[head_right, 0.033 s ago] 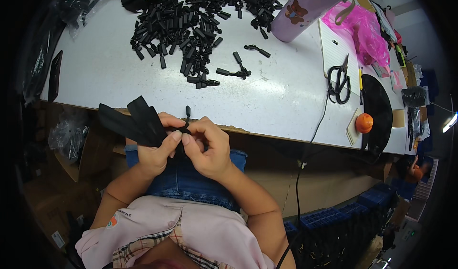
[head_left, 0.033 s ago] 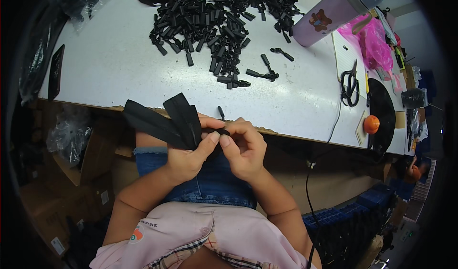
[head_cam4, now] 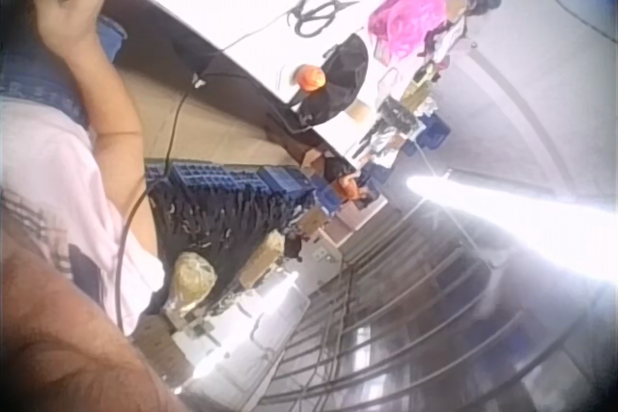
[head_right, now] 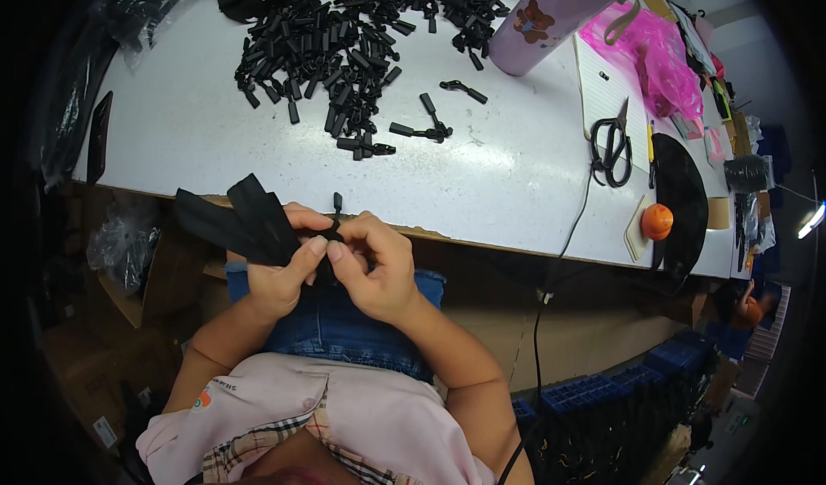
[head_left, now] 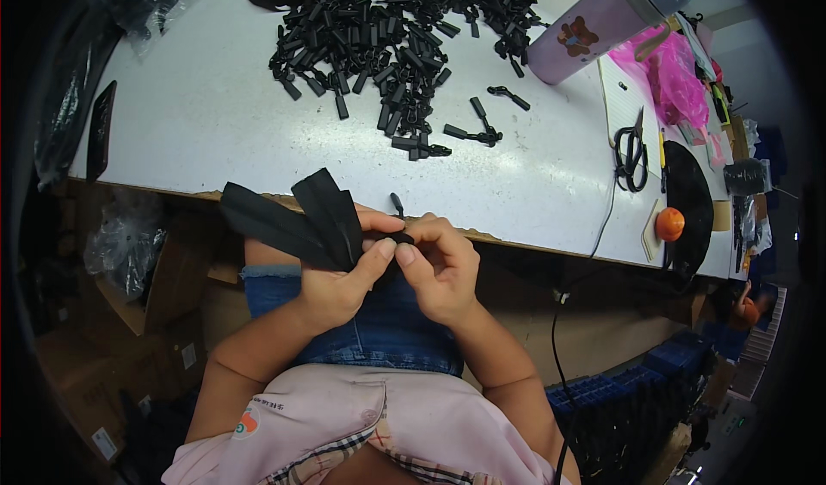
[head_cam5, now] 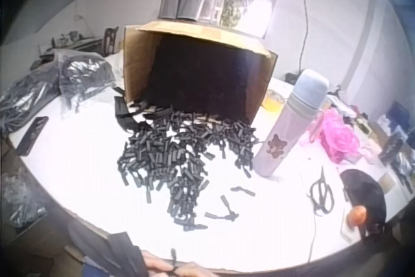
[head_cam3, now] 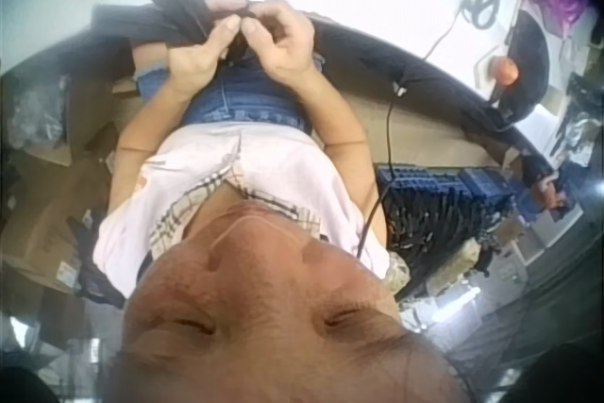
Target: Attaching black plastic clips to fabric straps at a workbench.
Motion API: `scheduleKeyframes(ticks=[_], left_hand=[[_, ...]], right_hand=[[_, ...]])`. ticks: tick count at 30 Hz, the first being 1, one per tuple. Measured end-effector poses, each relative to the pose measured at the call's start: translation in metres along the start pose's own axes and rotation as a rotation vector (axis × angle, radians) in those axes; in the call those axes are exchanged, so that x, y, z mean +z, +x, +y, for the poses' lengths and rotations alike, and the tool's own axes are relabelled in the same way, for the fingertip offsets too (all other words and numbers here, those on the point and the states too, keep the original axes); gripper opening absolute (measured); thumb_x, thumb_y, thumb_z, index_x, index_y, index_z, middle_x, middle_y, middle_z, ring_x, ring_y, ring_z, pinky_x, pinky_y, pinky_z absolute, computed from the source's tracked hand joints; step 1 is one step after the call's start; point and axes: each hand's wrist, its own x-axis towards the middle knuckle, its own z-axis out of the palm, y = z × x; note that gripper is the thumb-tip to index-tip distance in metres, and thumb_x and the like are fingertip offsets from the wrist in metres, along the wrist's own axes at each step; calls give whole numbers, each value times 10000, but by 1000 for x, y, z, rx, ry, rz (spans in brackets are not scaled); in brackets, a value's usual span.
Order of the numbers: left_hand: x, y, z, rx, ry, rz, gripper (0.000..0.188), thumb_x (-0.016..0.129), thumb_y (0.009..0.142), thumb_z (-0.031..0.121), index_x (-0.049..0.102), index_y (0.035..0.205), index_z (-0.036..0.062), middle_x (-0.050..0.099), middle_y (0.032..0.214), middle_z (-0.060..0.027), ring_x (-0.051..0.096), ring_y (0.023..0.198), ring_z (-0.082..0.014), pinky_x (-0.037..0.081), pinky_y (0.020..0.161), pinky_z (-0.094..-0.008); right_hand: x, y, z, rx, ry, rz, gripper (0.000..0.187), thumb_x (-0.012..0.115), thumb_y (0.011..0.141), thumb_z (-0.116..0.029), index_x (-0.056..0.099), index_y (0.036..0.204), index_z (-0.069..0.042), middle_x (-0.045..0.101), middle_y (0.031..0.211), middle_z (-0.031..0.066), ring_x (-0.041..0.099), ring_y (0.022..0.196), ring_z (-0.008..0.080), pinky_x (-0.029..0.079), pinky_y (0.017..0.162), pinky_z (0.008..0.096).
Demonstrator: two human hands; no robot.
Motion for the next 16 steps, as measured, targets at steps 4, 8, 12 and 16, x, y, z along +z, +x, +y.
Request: scheduleKeyframes(ticks=[4, 8, 12, 16], left_hand=[[-2, 1, 5, 21, 2, 1, 157, 511, 771, 22, 511, 927, 2, 468, 812, -20, 416, 627, -30, 359, 548, -149], [-5, 2, 6, -28, -22, -65, 153, 519, 774, 36, 513, 922, 0, 465, 814, -24, 404, 545, -22, 335, 456, -147], [-9, 5, 6, 13, 10, -144, 166, 517, 787, 74, 513, 939, 8, 474, 777, -19, 397, 504, -15, 320, 418, -147], [-14, 3, 5, -163, -107, -134, 206, 512, 801, 127, 512, 977, 20, 483, 830, -53, 409, 502, -21, 330, 417, -152]], right_hand=[[-4, 2, -6, 197, 201, -136, 79, 503, 790, -73, 497, 769, 3, 472, 680, 28, 401, 532, 48, 326, 465, 171], [-5, 1, -7, 237, 264, -149, 84, 496, 798, -80, 500, 780, 1, 470, 676, 24, 414, 578, 45, 337, 498, 171], [-8, -1, -6, 180, 198, -161, 104, 504, 797, -99, 502, 798, 4, 489, 714, 44, 436, 592, 92, 348, 523, 181], [-8, 0, -6, -173, -195, -136, 113, 516, 796, -124, 522, 828, -16, 521, 767, 67, 462, 580, 172, 389, 543, 240]])
